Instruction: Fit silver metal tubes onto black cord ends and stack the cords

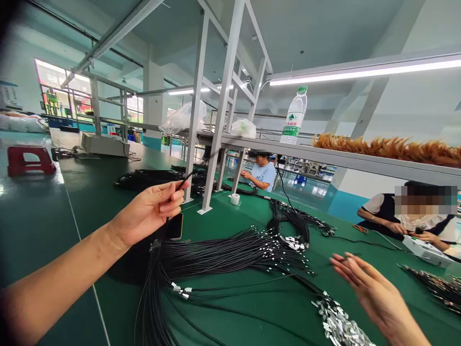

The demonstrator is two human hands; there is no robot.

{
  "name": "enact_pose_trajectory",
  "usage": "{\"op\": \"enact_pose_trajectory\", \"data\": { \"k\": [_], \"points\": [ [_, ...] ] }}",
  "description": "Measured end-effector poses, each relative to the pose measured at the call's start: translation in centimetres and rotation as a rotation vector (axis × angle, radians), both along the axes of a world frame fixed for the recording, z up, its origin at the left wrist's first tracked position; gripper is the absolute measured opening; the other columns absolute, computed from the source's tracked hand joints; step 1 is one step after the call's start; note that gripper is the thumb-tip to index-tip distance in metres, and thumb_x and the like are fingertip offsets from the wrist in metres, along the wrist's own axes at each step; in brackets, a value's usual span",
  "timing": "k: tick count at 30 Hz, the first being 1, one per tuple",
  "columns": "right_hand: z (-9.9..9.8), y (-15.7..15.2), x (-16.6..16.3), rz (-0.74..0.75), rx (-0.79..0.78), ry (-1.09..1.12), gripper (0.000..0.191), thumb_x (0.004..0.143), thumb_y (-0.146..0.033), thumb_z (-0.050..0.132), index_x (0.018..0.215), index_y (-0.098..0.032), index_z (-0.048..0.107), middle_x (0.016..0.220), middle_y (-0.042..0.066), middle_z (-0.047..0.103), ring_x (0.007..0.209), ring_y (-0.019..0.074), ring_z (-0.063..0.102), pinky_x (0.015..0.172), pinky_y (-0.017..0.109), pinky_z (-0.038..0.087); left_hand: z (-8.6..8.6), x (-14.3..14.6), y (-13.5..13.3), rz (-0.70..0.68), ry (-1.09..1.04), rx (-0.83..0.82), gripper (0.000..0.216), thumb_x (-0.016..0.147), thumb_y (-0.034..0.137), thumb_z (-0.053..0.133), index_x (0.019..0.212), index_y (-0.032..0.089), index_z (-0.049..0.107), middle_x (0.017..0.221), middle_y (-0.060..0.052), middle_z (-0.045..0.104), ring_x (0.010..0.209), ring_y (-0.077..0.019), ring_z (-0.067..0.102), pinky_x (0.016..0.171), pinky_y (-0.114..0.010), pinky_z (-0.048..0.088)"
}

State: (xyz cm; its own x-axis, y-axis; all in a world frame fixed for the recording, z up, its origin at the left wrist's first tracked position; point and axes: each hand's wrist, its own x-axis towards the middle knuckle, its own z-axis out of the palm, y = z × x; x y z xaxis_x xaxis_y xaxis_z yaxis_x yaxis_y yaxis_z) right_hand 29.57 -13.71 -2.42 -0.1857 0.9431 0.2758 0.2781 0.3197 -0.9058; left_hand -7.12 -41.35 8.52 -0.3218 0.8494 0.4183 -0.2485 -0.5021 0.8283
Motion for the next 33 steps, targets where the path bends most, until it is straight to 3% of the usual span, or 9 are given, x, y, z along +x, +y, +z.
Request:
{"op": "enact_pose_trajectory", "data": {
  "k": [3, 5, 9, 13, 19, 22, 25, 28, 33],
  "points": [
    [0.3, -0.3, -3.5, 0.07, -0.141, -0.14, 0.101, 0.069, -0.057, 0.05, 0.141, 0.007, 0.018, 0.118, 0.034, 0.057, 0.109, 0.0339, 0.059, 0.091, 0.043, 0.048, 0.6, 1.9, 0.4, -0.015, 0.063, -0.017, 0.019, 0.085, 0.025, 0.064, 0.095, 0.01, 0.068, 0.066, 0.004, 0.046, 0.047, -0.0021, 0.026, 0.042, -0.015, 0.021],
    [0.0, -0.9, -4.5, 0.065, -0.135, -0.219, 0.107, 0.061, -0.048, 0.06, 0.142, 0.005, 0.014, 0.108, 0.029, 0.065, 0.105, 0.0371, 0.061, 0.094, 0.049, 0.043, 0.3, 3.7, 0.8, -0.027, 0.127, -0.102, 0.017, 0.088, 0.027, 0.06, 0.092, 0.012, 0.067, 0.066, 0.003, 0.048, 0.047, -0.002, 0.028, 0.043, -0.015, 0.02],
    [-1.5, -1.6, -2.0, 0.116, -0.046, -0.305, 0.066, 0.064, -0.043, 0.056, 0.122, -0.011, 0.054, 0.084, 0.012, 0.074, 0.085, 0.029, 0.069, 0.077, 0.036, 0.052, -1.6, 7.1, 2.1, -0.032, 0.236, -0.277, 0.019, 0.089, 0.033, 0.057, 0.088, 0.016, 0.065, 0.066, 0.003, 0.052, 0.049, -0.0042, 0.034, 0.046, -0.017, 0.022],
    [-2.8, -3.6, 3.7, 0.058, -0.006, -0.416, 0.037, 0.071, -0.037, 0.048, 0.094, -0.013, 0.066, 0.079, 0.009, 0.073, 0.072, 0.0236, 0.068, 0.062, 0.029, 0.051, -2.3, 9.4, 4.5, -0.196, 0.275, -0.319, 0.02, 0.088, 0.035, 0.057, 0.102, 0.021, 0.063, 0.073, 0.004, 0.053, 0.052, -0.0054, 0.032, 0.05, -0.019, 0.025],
    [-5.9, -8.7, 6.5, 0.042, 0.067, -0.712, 0.019, 0.069, -0.013, 0.051, 0.065, -0.02, 0.068, 0.065, 0.002, 0.071, 0.065, 0.0192, 0.065, 0.061, 0.025, 0.044, 1.0, 16.5, 8.8, -0.448, 0.392, -0.215, 0.03, 0.092, 0.039, 0.05, 0.107, 0.017, 0.062, 0.068, 0.004, 0.045, 0.05, -0.0054, 0.023, 0.044, -0.021, 0.014],
    [-7.5, -9.8, 5.1, -0.067, 0.117, -0.854, 0.017, 0.071, -0.011, 0.054, 0.07, -0.021, 0.069, 0.076, 0.005, 0.073, 0.076, 0.0234, 0.065, 0.064, 0.029, 0.042, 3.1, 20.9, 10.7, -0.483, 0.395, -0.135, 0.026, 0.094, 0.032, 0.047, 0.1, 0.013, 0.064, 0.065, 0.005, 0.044, 0.047, -0.0045, 0.024, 0.042, -0.02, 0.013],
    [-8.2, -9.8, 4.0, -0.126, 0.159, -0.958, 0.017, 0.071, -0.01, 0.058, 0.075, -0.022, 0.07, 0.083, 0.007, 0.073, 0.078, 0.0266, 0.066, 0.061, 0.029, 0.042, 3.4, 24.4, 12.0, -0.505, 0.387, -0.084, 0.021, 0.09, 0.018, 0.048, 0.104, 0.012, 0.062, 0.067, 0.002, 0.054, 0.049, -0.0054, 0.035, 0.043, -0.019, 0.021],
    [-8.5, -9.4, 3.7, -0.108, 0.218, -1.031, 0.022, 0.074, -0.006, 0.055, 0.074, -0.023, 0.069, 0.082, 0.005, 0.072, 0.076, 0.0248, 0.067, 0.059, 0.028, 0.042, 0.5, 26.4, 12.6, -0.498, 0.44, -0.146, 0.027, 0.082, 0.014, 0.052, 0.106, 0.014, 0.064, 0.07, 0.0, 0.061, 0.05, -0.0072, 0.041, 0.046, -0.02, 0.027],
    [-9.6, -9.1, 4.1, -0.095, 0.306, -1.069, 0.028, 0.079, -0.003, 0.053, 0.092, -0.024, 0.067, 0.095, 0.007, 0.071, 0.092, 0.025, 0.063, 0.063, 0.026, 0.046, -9.0, 27.1, 13.0, -0.426, 0.508, -0.309, 0.017, 0.074, 0.017, 0.054, 0.075, 0.01, 0.069, 0.049, 0.004, 0.049, 0.049, -0.0093, 0.039, 0.049, -0.022, 0.028]
  ]
}}
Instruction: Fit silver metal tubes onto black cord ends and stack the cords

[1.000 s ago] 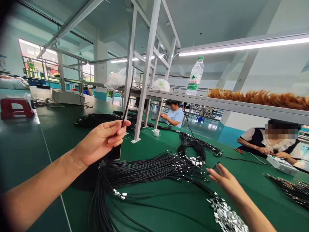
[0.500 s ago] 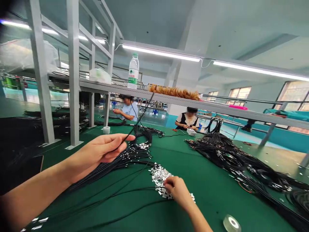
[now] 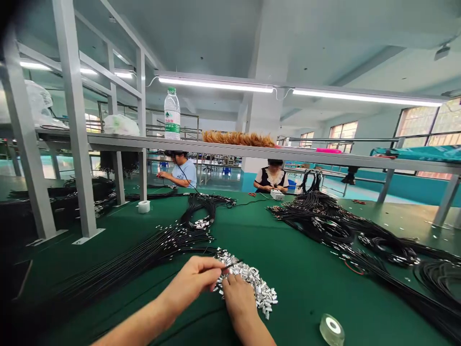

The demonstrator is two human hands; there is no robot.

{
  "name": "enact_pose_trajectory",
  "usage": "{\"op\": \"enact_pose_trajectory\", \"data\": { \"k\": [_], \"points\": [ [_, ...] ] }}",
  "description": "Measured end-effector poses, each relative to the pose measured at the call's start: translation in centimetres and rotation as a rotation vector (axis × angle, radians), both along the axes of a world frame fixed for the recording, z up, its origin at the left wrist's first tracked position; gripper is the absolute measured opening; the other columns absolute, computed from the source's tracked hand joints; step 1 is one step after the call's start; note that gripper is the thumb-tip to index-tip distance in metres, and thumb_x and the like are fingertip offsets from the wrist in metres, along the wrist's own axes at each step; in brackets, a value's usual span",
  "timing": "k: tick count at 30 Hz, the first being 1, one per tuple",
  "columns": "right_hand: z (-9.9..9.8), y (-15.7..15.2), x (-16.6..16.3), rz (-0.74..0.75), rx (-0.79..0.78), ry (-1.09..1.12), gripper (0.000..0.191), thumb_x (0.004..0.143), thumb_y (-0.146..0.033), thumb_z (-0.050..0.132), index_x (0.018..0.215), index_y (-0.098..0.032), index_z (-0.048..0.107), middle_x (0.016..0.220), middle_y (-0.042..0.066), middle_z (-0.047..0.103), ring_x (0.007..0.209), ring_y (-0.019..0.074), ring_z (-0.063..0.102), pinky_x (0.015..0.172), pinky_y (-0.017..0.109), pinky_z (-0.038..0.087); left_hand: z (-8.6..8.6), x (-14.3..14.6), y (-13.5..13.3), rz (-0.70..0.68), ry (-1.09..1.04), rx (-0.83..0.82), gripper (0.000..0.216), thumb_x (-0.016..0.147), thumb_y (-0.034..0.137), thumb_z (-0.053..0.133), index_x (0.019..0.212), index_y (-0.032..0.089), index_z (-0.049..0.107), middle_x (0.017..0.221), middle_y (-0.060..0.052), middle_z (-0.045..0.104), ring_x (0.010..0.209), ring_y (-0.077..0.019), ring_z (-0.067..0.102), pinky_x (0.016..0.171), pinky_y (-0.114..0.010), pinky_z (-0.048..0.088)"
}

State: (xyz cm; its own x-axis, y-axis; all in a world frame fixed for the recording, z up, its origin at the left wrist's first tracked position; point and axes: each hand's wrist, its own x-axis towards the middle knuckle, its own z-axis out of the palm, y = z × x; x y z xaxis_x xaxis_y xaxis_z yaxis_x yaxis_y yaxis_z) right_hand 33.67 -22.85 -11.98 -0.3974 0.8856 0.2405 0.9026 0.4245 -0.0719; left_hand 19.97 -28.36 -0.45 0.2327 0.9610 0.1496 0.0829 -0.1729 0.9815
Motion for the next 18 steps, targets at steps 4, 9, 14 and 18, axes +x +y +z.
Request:
{"op": "enact_pose_trajectory", "data": {
  "k": [4, 9, 14, 18],
  "points": [
    [-0.8, -0.2, -0.1, 0.014, -0.002, 0.07, 0.03, 0.072, -0.004, 0.062, 0.092, -0.026, 0.066, 0.092, 0.004, 0.07, 0.09, 0.0244, 0.063, 0.064, 0.025, 0.047, -5.1, -1.0, 0.0, 0.082, 0.056, -0.029, 0.037, 0.082, 0.04, 0.054, 0.057, 0.013, 0.061, 0.039, 0.01, 0.03, 0.041, -0.0075, 0.025, 0.045, -0.024, 0.016],
    [0.0, -0.4, 0.3, -0.029, -0.022, 0.268, 0.025, 0.075, 0.003, 0.05, 0.078, -0.019, 0.063, 0.088, 0.01, 0.068, 0.087, 0.0274, 0.063, 0.069, 0.032, 0.046, -6.7, -2.2, -0.7, 0.116, 0.046, -0.043, 0.037, 0.076, 0.048, 0.058, 0.069, 0.013, 0.068, 0.06, 0.0, 0.055, 0.048, -0.0099, 0.037, 0.047, -0.024, 0.024],
    [3.1, -1.8, 2.3, 0.033, -0.16, 0.628, 0.017, 0.089, -0.017, 0.041, 0.078, -0.021, 0.054, 0.064, 0.0, 0.065, 0.061, 0.0177, 0.064, 0.057, 0.025, 0.047, -6.9, -2.2, -1.3, 0.184, 0.019, -0.037, 0.041, 0.077, 0.052, 0.057, 0.09, 0.016, 0.073, 0.051, 0.003, 0.051, 0.052, -0.0131, 0.04, 0.055, -0.025, 0.032],
    [4.5, -3.7, 2.8, 0.239, -0.445, 1.362, 0.022, 0.074, -0.039, 0.068, 0.08, -0.018, 0.063, 0.062, 0.0, 0.066, 0.059, 0.0179, 0.064, 0.056, 0.027, 0.05, -6.9, -1.6, -1.8, 0.15, 0.027, -0.046, 0.044, 0.076, 0.055, 0.056, 0.079, 0.016, 0.075, 0.047, 0.003, 0.048, 0.052, -0.0142, 0.043, 0.057, -0.025, 0.034]
  ]
}}
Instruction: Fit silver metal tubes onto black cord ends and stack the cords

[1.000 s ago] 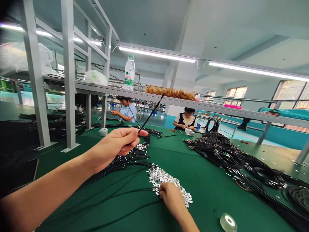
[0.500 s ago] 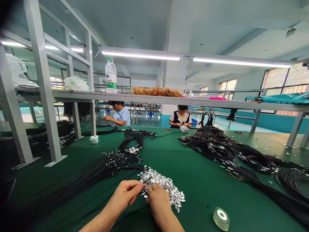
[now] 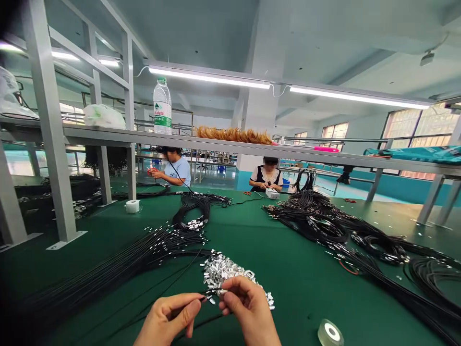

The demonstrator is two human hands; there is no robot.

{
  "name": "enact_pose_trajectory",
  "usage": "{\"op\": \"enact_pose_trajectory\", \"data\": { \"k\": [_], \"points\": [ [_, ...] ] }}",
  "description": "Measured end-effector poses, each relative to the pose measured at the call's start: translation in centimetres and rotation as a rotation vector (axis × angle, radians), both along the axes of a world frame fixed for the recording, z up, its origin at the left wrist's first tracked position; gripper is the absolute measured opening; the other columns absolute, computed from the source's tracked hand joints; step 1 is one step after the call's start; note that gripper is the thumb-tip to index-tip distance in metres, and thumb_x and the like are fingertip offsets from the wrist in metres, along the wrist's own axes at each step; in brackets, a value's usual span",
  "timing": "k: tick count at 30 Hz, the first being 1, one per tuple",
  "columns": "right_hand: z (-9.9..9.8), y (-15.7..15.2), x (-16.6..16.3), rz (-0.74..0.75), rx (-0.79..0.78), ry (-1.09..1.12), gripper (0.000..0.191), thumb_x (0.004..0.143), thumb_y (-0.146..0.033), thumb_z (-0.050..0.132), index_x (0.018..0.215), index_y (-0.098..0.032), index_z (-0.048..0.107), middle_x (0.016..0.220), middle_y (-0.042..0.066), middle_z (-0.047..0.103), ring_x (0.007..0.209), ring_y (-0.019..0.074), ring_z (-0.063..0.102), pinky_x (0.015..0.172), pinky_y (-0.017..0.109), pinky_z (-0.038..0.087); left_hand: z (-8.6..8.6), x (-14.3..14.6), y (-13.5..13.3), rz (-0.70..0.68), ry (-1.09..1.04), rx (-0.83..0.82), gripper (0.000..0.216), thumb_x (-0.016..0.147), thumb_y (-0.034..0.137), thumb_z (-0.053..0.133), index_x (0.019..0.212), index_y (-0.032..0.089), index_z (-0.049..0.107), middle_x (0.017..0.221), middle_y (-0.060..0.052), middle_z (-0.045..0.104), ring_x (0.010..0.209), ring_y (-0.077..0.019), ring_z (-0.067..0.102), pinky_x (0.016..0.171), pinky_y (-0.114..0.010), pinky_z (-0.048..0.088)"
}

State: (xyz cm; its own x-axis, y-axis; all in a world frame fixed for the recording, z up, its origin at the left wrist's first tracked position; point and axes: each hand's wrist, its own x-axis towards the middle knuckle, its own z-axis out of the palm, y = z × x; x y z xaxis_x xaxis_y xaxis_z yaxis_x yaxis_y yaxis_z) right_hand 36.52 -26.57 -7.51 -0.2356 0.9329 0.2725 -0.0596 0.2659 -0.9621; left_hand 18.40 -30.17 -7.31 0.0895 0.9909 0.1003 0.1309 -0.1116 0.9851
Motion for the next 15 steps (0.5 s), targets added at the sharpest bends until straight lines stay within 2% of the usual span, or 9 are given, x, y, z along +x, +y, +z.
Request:
{"op": "enact_pose_trajectory", "data": {
  "k": [2, 5, 7, 11, 15],
  "points": [
    [-0.1, -0.6, -0.2, 0.006, -0.081, 0.195, 0.026, 0.065, -0.039, 0.078, 0.076, -0.018, 0.068, 0.06, 0.002, 0.067, 0.056, 0.0181, 0.063, 0.055, 0.028, 0.05, 0.1, 0.2, -0.2, 0.003, 0.037, 0.023, 0.038, 0.077, 0.049, 0.056, 0.068, 0.017, 0.073, 0.053, 0.001, 0.053, 0.057, -0.0156, 0.046, 0.06, -0.024, 0.036],
    [-0.7, -1.0, -0.5, -0.013, -0.129, 0.279, 0.027, 0.062, -0.038, 0.082, 0.074, -0.017, 0.07, 0.059, 0.003, 0.068, 0.055, 0.0177, 0.063, 0.055, 0.028, 0.05, 0.3, 0.3, -0.4, 0.002, 0.12, 0.058, 0.035, 0.079, 0.041, 0.053, 0.059, 0.017, 0.069, 0.057, 0.0, 0.055, 0.062, -0.0161, 0.049, 0.061, -0.023, 0.037],
    [-1.0, -1.0, -0.6, -0.011, -0.144, 0.315, 0.027, 0.06, -0.037, 0.083, 0.073, -0.017, 0.071, 0.058, 0.003, 0.068, 0.055, 0.017, 0.063, 0.054, 0.026, 0.05, 0.4, 0.3, -0.5, 0.01, 0.155, 0.066, 0.035, 0.081, 0.04, 0.052, 0.061, 0.017, 0.069, 0.056, 0.001, 0.054, 0.061, -0.0155, 0.049, 0.06, -0.023, 0.037],
    [-1.2, -1.0, -0.6, -0.011, -0.141, 0.329, 0.026, 0.059, -0.038, 0.084, 0.071, -0.018, 0.071, 0.057, 0.002, 0.068, 0.053, 0.0163, 0.063, 0.052, 0.024, 0.049, 0.3, 0.3, -0.3, 0.033, 0.214, 0.068, 0.036, 0.081, 0.042, 0.05, 0.068, 0.016, 0.071, 0.057, 0.001, 0.054, 0.06, -0.0157, 0.05, 0.059, -0.022, 0.038],
    [-1.5, -1.2, -0.3, -0.095, -0.075, 0.188, 0.026, 0.062, -0.044, 0.08, 0.071, -0.021, 0.072, 0.059, 0.003, 0.069, 0.055, 0.0186, 0.064, 0.053, 0.026, 0.05, 0.4, 0.5, -0.4, 0.054, 0.329, 0.075, 0.034, 0.082, 0.037, 0.048, 0.067, 0.016, 0.072, 0.058, -0.001, 0.055, 0.058, -0.0157, 0.052, 0.054, -0.022, 0.036]
  ]
}}
